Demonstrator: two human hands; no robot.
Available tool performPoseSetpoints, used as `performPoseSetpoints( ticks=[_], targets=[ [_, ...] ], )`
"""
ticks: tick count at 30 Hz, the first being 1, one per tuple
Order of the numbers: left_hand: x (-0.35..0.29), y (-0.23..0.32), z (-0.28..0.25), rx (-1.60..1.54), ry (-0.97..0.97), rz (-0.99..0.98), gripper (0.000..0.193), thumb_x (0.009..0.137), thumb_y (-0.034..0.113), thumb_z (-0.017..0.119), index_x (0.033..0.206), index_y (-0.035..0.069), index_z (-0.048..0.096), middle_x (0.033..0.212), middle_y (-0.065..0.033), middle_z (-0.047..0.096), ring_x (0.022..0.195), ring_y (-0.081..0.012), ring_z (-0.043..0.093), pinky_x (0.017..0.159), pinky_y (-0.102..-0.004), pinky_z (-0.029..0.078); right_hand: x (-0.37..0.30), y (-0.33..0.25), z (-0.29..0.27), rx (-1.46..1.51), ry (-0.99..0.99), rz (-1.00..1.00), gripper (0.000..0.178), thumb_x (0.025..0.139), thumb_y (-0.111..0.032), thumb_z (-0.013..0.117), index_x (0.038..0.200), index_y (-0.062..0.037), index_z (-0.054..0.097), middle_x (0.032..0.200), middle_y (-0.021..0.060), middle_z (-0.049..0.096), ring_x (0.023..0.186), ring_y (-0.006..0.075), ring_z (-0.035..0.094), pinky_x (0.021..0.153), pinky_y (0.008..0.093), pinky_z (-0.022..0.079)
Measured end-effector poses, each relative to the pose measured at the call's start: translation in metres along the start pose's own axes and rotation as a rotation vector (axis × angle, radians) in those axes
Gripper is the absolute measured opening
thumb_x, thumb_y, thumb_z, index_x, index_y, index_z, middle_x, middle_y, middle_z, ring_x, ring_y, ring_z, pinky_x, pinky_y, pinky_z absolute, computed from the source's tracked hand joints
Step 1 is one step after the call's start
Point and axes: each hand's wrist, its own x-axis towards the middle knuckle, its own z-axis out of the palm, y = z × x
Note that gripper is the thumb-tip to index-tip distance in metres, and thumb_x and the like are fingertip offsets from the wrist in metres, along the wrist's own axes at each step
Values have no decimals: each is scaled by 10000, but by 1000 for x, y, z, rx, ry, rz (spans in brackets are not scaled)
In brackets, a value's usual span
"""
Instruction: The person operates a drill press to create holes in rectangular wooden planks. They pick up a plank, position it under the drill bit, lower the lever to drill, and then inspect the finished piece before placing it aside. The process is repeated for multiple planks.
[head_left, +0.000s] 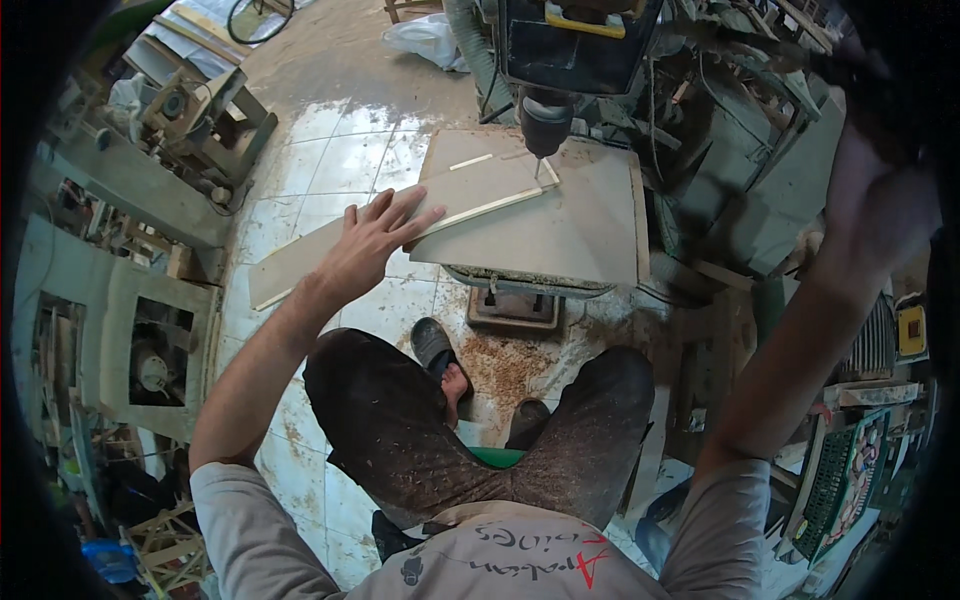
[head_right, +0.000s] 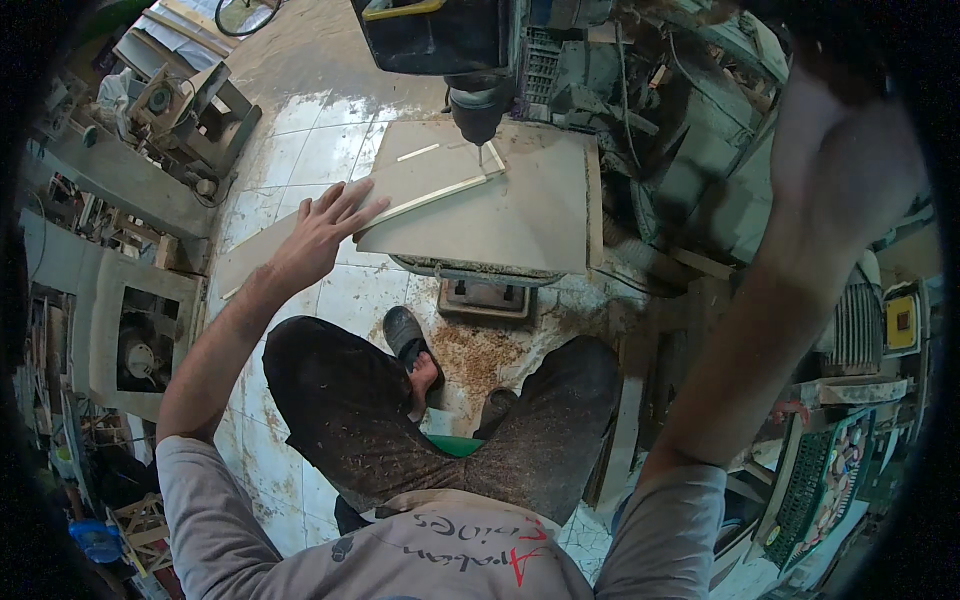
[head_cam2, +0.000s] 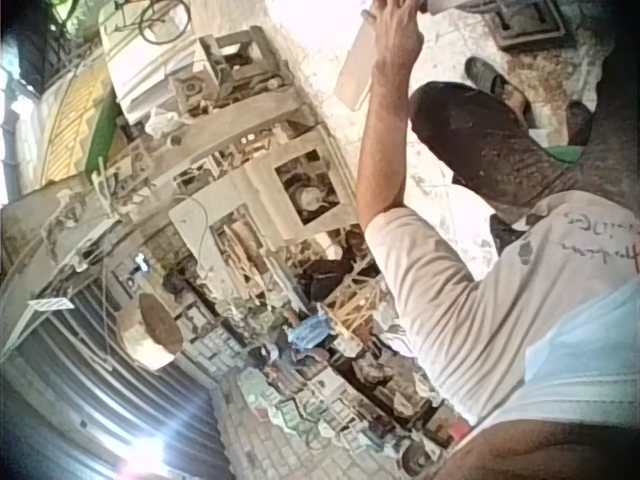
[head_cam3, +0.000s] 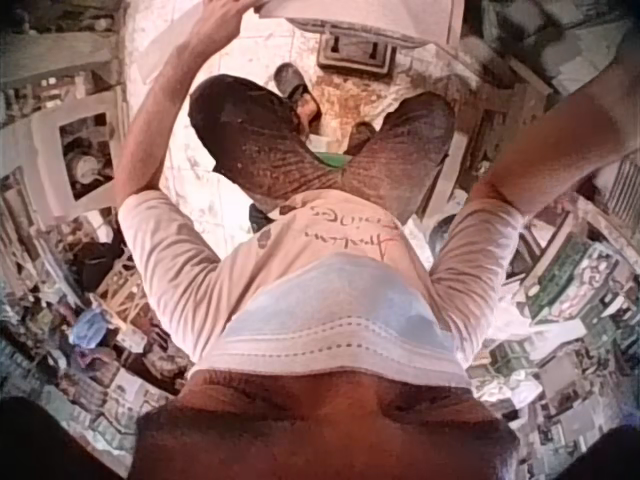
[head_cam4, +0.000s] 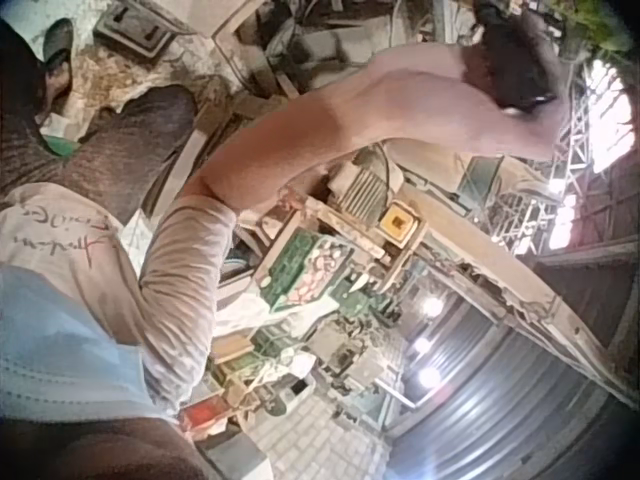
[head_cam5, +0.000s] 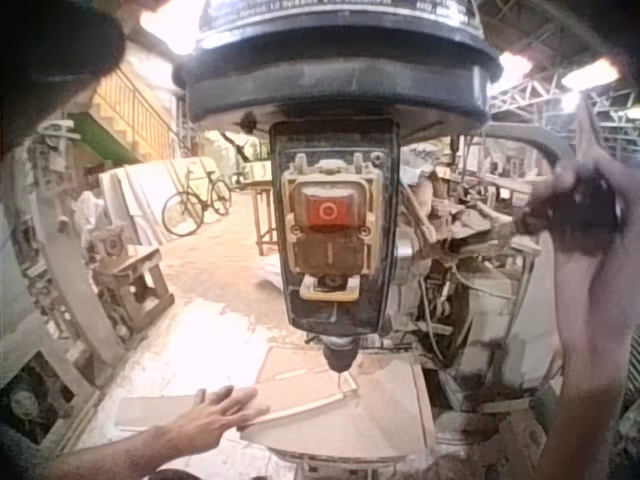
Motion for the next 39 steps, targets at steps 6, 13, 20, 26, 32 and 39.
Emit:
performPoseSetpoints(
  ticks=[6,13,20,26,32,39],
  targets=[
    [1,0,-1,18,1,3,889,713,-184,369,1428,342,319,1526,-27,214,1363,-350,267,1034,-591,280,-43,-1,-16,49,-47,-54,294,916,-193,348,937,-13,580,1104,261,590,1204,450,458,1096,555,235],
    [0,0,-2,19,-13,-4,878,720,-182,362,1430,332,322,1525,-29,216,1365,-347,260,1044,-587,272,-100,18,-7,167,50,-67,295,860,-233,351,898,-27,557,1133,227,593,1210,465,448,1088,582,219],
    [0,2,-2,43,-7,-6,880,713,-183,367,1430,325,326,1521,-38,226,1363,-347,262,1047,-586,267,-148,30,10,302,246,9,254,846,-244,408,814,-26,536,1084,254,599,1218,456,444,1065,566,254],
    [1,3,-4,23,-9,6,898,699,-187,382,1431,329,320,1522,-46,216,1359,-341,271,1039,-589,265,-109,17,8,195,108,-52,297,879,-302,400,940,-40,526,1140,213,580,1194,409,468,1083,560,205],
    [-5,-4,2,-14,19,19,919,683,-189,397,1436,332,309,1518,-53,221,1356,-352,264,1005,-583,278,44,27,-16,88,74,16,406,966,-267,401,1262,-7,499,1174,147,597,1085,240,559,1030,400,354],
    [-7,8,-11,25,-37,-12,880,712,-174,394,1440,310,300,1516,-68,223,1360,-344,262,1003,-576,335,80,57,43,-139,192,294,274,949,-307,481,1161,-152,558,1021,38,580,894,134,549,724,302,449]
  ],
)
